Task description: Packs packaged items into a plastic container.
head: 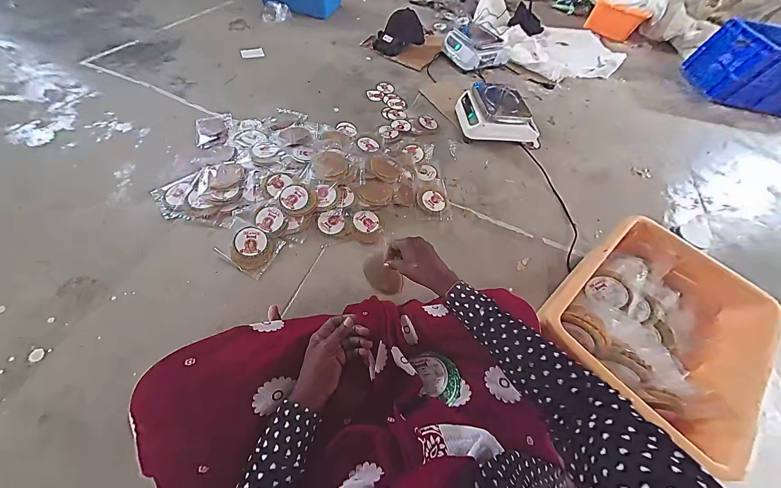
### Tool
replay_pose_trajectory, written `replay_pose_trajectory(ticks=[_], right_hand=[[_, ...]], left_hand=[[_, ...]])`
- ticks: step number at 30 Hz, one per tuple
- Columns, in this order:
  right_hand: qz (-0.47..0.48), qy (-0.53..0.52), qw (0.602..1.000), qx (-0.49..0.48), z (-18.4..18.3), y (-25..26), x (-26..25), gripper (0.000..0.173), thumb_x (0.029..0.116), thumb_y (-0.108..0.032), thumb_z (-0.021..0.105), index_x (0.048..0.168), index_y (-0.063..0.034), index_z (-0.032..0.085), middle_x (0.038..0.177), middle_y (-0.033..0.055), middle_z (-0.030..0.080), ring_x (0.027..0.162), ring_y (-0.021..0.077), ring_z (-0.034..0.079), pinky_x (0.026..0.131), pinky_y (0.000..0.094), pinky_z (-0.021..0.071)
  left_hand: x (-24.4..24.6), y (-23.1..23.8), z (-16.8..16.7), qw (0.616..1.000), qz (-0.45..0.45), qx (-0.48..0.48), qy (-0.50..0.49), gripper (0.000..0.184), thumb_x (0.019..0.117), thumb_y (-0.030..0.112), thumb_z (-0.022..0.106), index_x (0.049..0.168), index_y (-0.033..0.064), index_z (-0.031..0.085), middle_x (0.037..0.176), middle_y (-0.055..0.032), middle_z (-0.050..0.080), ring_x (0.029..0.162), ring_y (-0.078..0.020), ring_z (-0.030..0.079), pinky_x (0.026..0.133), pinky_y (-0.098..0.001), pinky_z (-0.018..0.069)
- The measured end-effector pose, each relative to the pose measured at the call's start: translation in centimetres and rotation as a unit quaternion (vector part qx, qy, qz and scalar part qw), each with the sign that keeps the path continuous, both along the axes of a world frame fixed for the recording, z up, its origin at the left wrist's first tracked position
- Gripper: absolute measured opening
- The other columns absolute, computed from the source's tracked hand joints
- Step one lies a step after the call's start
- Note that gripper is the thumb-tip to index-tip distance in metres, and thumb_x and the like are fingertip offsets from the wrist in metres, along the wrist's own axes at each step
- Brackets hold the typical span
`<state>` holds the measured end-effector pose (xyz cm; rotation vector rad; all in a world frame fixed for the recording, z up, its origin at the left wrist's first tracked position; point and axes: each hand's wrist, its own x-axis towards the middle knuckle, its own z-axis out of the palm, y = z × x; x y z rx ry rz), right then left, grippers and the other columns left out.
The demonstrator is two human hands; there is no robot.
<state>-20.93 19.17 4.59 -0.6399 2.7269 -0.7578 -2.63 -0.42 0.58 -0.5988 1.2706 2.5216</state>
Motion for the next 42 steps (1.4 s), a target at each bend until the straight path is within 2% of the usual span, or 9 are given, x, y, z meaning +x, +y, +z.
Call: replay_pose_trajectory(ticks=[5, 8, 12, 17, 23, 28, 34, 38, 42], right_hand=[[0.062, 0.145, 0.987, -0.037, 9.7, -2.0, 7.9, 0.013, 0.0939, -0.015, 0.068, 0.097, -0.0027, 0.072, 0.09, 0.0146, 0.07, 0.085, 0.0324, 0.069, 0.075, 0.0537, 0.0548], [0.085, 0.149, 0.98, -0.101, 12.4, -2.0, 11.2, 0.01, 0.0915, -0.013, 0.071, 0.096, -0.0041, 0.073, 0.088, 0.0094, 0.071, 0.081, 0.024, 0.068, 0.073, 0.0464, 0.0547], [0.068, 0.109, 0.979, -0.158, 12.5, 0.1, 14.0, 0.014, 0.0958, -0.017, 0.07, 0.1, -0.0043, 0.073, 0.086, 0.0059, 0.071, 0.077, 0.0161, 0.067, 0.074, 0.0387, 0.0553], [-0.066, 0.066, 0.989, -0.11, 7.8, 6.6, 15.8, 0.021, 0.0877, -0.025, 0.078, 0.088, -0.0049, 0.07, 0.074, 0.0077, 0.066, 0.069, 0.0229, 0.063, 0.066, 0.0497, 0.051], [-0.047, -0.035, 0.997, 0.054, 0.3, 7.8, 18.2, 0.015, 0.0862, -0.018, 0.079, 0.092, -0.0042, 0.074, 0.088, 0.0152, 0.071, 0.088, 0.0344, 0.069, 0.078, 0.0581, 0.053], [-0.132, -0.06, 0.988, -0.052, 2.2, 9.7, 19.0, 0.005, 0.0922, -0.013, 0.074, 0.088, -0.0107, 0.077, 0.079, 0.0061, 0.071, 0.078, 0.0214, 0.066, 0.075, 0.0483, 0.0514], [-0.155, -0.024, 0.974, -0.164, 2.3, 12.4, 19.2, 0.012, 0.0973, -0.011, 0.067, 0.103, -0.0064, 0.078, 0.095, 0.0079, 0.075, 0.087, 0.0178, 0.07, 0.082, 0.0445, 0.0562], [-0.229, -0.019, 0.933, -0.276, 5.1, 12.5, 18.8, 0.01, 0.0945, -0.011, 0.073, 0.102, -0.004, 0.073, 0.083, 0.0024, 0.07, 0.061, 0.0054, 0.057, 0.054, 0.0231, 0.0476], [-0.217, -0.005, 0.923, -0.319, 8.0, 11.3, 19.1, 0.006, 0.0901, -0.009, 0.077, 0.094, -0.0066, 0.073, 0.075, -0.0028, 0.068, 0.056, -0.0002, 0.054, 0.05, 0.0168, 0.0446]], left_hand=[[0.8, 0.3, 0.2, 0.998, -0.034, 0.026, 0.05, 0.045, 0.1111, 0.033, 0.034, 0.134, -0.0027, 0.049, 0.12, -0.0179, 0.068, 0.106, -0.028, 0.07, 0.095, -0.0435, 0.0571], [1.9, 0.4, 0.9, 0.985, -0.021, 0.14, 0.095, 0.071, 0.0938, 0.052, 0.066, 0.14, 0.0013, 0.047, 0.132, -0.0206, 0.063, 0.121, -0.0351, 0.064, 0.105, -0.0518, 0.0516], [4.5, 0.8, 3.2, 0.983, 0.063, 0.161, 0.059, 0.022, 0.1039, 0.01, 0.047, 0.121, 0.0101, 0.06, 0.108, -0.01, 0.072, 0.099, -0.021, 0.072, 0.086, -0.0402, 0.0615], [7.1, -0.7, 3.7, 0.987, 0.12, 0.108, -0.006, 0.023, 0.107, 0.01, 0.04, 0.124, 0.0075, 0.055, 0.106, -0.0093, 0.072, 0.097, -0.0193, 0.073, 0.083, -0.0388, 0.0629], [7.5, -0.9, 3.2, 0.984, 0.128, 0.116, -0.031, 0.023, 0.1057, 0.011, 0.043, 0.127, 0.007, 0.053, 0.109, -0.0129, 0.069, 0.098, -0.0234, 0.071, 0.082, -0.0428, 0.0621], [8.0, -0.9, 3.5, 0.988, 0.125, 0.078, -0.045, 0.022, 0.1035, 0.009, 0.045, 0.122, 0.0084, 0.055, 0.105, -0.0105, 0.071, 0.093, -0.0216, 0.073, 0.077, -0.0413, 0.0637], [8.0, -0.4, 3.5, 0.991, 0.115, 0.051, -0.046, 0.021, 0.1021, 0.007, 0.05, 0.122, 0.0056, 0.056, 0.103, -0.0102, 0.072, 0.091, -0.0205, 0.073, 0.078, -0.0398, 0.0637], [8.4, 0.3, 4.4, 0.995, 0.083, 0.054, -0.012, 0.024, 0.1042, 0.008, 0.049, 0.126, 0.001, 0.055, 0.106, -0.0155, 0.072, 0.093, -0.0246, 0.073, 0.081, -0.043, 0.0631], [8.7, 1.6, 5.6, 0.997, 0.067, 0.04, 0.0, 0.022, 0.1022, 0.003, 0.053, 0.124, -0.0017, 0.056, 0.103, -0.015, 0.072, 0.092, -0.0228, 0.073, 0.082, -0.0402, 0.0625]])
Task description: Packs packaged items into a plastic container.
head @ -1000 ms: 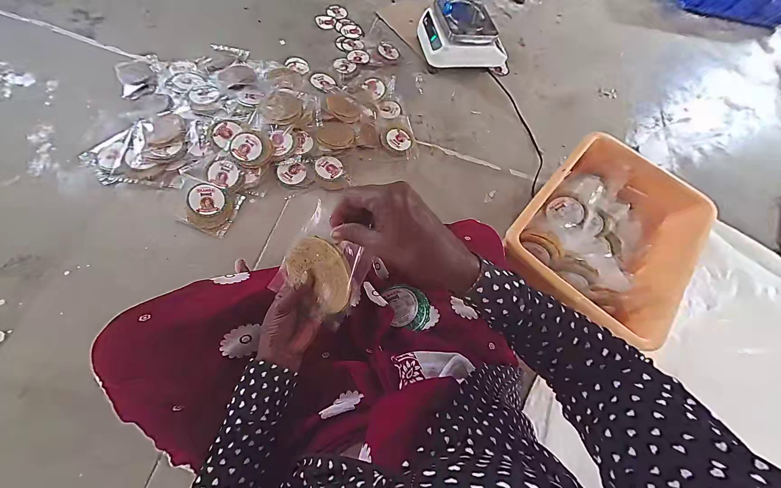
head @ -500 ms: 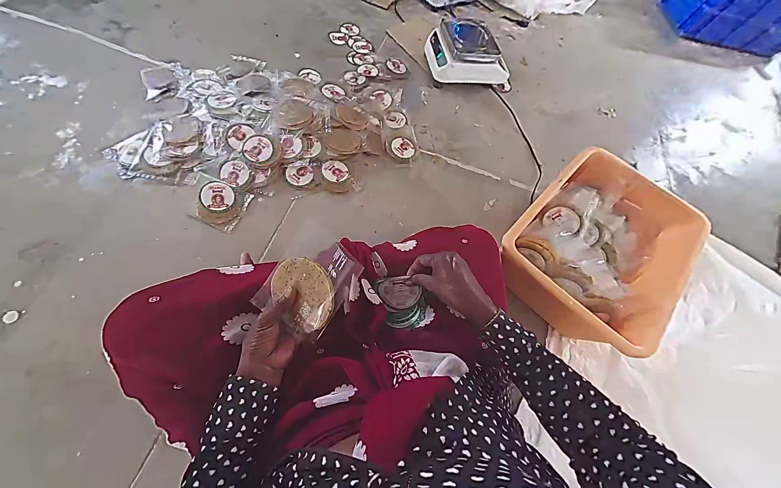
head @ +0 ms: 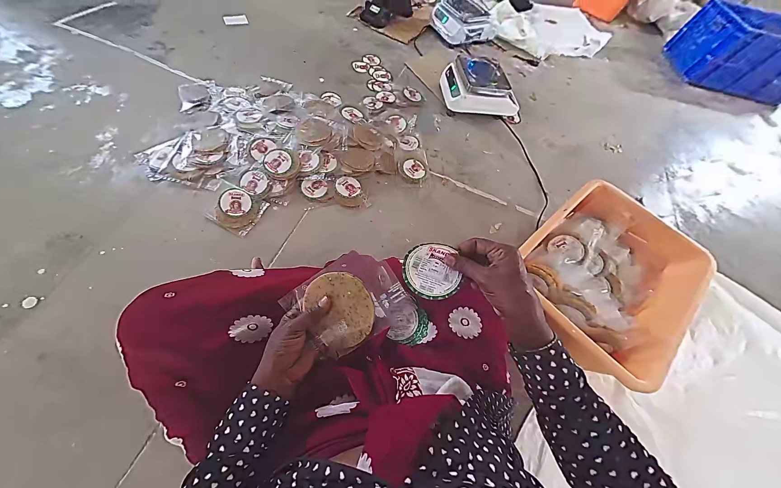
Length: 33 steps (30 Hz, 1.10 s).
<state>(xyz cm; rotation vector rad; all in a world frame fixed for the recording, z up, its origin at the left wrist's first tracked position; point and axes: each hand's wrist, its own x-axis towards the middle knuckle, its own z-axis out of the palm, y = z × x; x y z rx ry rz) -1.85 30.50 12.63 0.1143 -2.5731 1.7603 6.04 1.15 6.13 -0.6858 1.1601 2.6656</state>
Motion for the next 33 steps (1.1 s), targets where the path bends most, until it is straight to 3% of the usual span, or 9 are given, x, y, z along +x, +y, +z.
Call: replay_pose_trajectory(ticks=[6, 10, 15, 20, 24, 26, 28, 31, 33], right_hand=[[0.055, 0.006, 0.997, 0.049, 0.9, -0.9, -0.1, 0.006, 0.0901, -0.008, 0.077, 0.095, -0.0059, 0.074, 0.077, -0.0017, 0.07, 0.062, 0.0013, 0.059, 0.058, 0.0187, 0.0492], [0.118, -0.059, 0.991, -0.029, 0.2, -1.3, -0.2, 0.008, 0.087, -0.001, 0.076, 0.094, -0.0037, 0.073, 0.076, -0.0015, 0.071, 0.06, -0.0005, 0.059, 0.054, 0.0153, 0.0469], [0.193, -0.125, 0.972, -0.056, -0.6, -3.8, 0.6, 0.017, 0.0851, -0.001, 0.078, 0.098, -0.0026, 0.067, 0.077, 0.003, 0.072, 0.066, 0.0065, 0.066, 0.06, 0.0225, 0.0554], [0.229, -0.067, 0.971, 0.008, -1.0, -5.4, 0.9, 0.008, 0.0916, -0.008, 0.072, 0.096, -0.0017, 0.073, 0.083, 0.0026, 0.071, 0.073, 0.0071, 0.065, 0.069, 0.0261, 0.0559], [0.315, -0.041, 0.947, 0.05, -0.3, -6.1, 2.1, 0.02, 0.0971, -0.011, 0.065, 0.089, 0.0071, 0.07, 0.078, 0.0112, 0.066, 0.072, 0.0133, 0.062, 0.071, 0.0327, 0.0509], [0.29, -0.039, 0.956, -0.02, -0.1, -5.9, 1.9, 0.026, 0.105, -0.008, 0.051, 0.095, 0.008, 0.069, 0.081, 0.0087, 0.065, 0.075, 0.0091, 0.06, 0.073, 0.0286, 0.0504], [0.214, -0.038, 0.972, -0.093, -0.2, -5.0, 1.6, 0.032, 0.1087, -0.015, 0.045, 0.102, 0.0059, 0.069, 0.084, 0.0049, 0.067, 0.077, 0.0046, 0.062, 0.075, 0.0256, 0.0529], [0.21, -0.023, 0.977, -0.041, -0.7, -3.7, 2.1, 0.021, 0.099, -0.013, 0.066, 0.104, 0.0062, 0.071, 0.09, 0.0112, 0.071, 0.083, 0.0127, 0.066, 0.08, 0.0325, 0.054], [0.182, 0.037, 0.982, 0.018, -0.6, -1.9, 2.2, 0.016, 0.0955, -0.008, 0.068, 0.103, 0.0041, 0.075, 0.094, 0.012, 0.076, 0.086, 0.0151, 0.071, 0.083, 0.0356, 0.0558]], left_hand=[[0.4, 0.8, 0.4, 1.0, -0.019, 0.001, 0.008, 0.019, 0.1025, 0.003, 0.053, 0.119, -0.0029, 0.059, 0.1, -0.014, 0.073, 0.089, -0.0215, 0.074, 0.082, -0.0386, 0.0626], [0.7, 0.9, 0.5, 0.999, -0.051, 0.0, 0.016, 0.021, 0.1032, 0.005, 0.054, 0.122, -0.0032, 0.059, 0.102, -0.0148, 0.073, 0.092, -0.0231, 0.073, 0.085, -0.0405, 0.0623], [0.8, 1.7, 0.2, 0.995, -0.092, 0.007, 0.034, 0.023, 0.1042, 0.006, 0.051, 0.124, -0.0016, 0.061, 0.104, -0.0126, 0.074, 0.093, -0.0213, 0.073, 0.086, -0.0386, 0.062], [1.4, 1.4, -0.4, 0.993, -0.111, -0.021, 0.042, 0.035, 0.1028, 0.01, 0.051, 0.136, -0.0007, 0.052, 0.112, -0.0147, 0.071, 0.099, -0.0231, 0.072, 0.088, -0.0407, 0.0616], [1.5, 2.5, -0.9, 0.989, -0.102, -0.101, 0.021, 0.038, 0.0945, 0.006, 0.059, 0.131, 0.0009, 0.054, 0.105, -0.0084, 0.073, 0.092, -0.0172, 0.073, 0.081, -0.0368, 0.063], [1.3, 2.3, -1.2, 0.99, -0.103, -0.1, 0.012, 0.032, 0.0983, 0.005, 0.054, 0.131, 0.0048, 0.052, 0.104, -0.0035, 0.074, 0.092, -0.0135, 0.073, 0.082, -0.034, 0.0633], [0.9, 2.1, -1.5, 0.993, -0.102, -0.06, 0.028, 0.032, 0.099, 0.007, 0.053, 0.131, 0.0092, 0.052, 0.107, -0.0024, 0.074, 0.097, -0.0136, 0.073, 0.086, -0.0343, 0.0623], [0.3, 3.2, -1.6, 0.991, -0.119, -0.041, 0.037, 0.038, 0.099, 0.006, 0.052, 0.137, 0.01, 0.047, 0.112, -0.0028, 0.072, 0.101, -0.0143, 0.072, 0.088, -0.0361, 0.0619], [-0.3, 4.2, -1.1, 0.987, -0.146, -0.026, 0.052, 0.028, 0.1015, 0.006, 0.052, 0.129, 0.0094, 0.056, 0.11, -0.0058, 0.074, 0.097, -0.0183, 0.074, 0.085, -0.0395, 0.0631]])
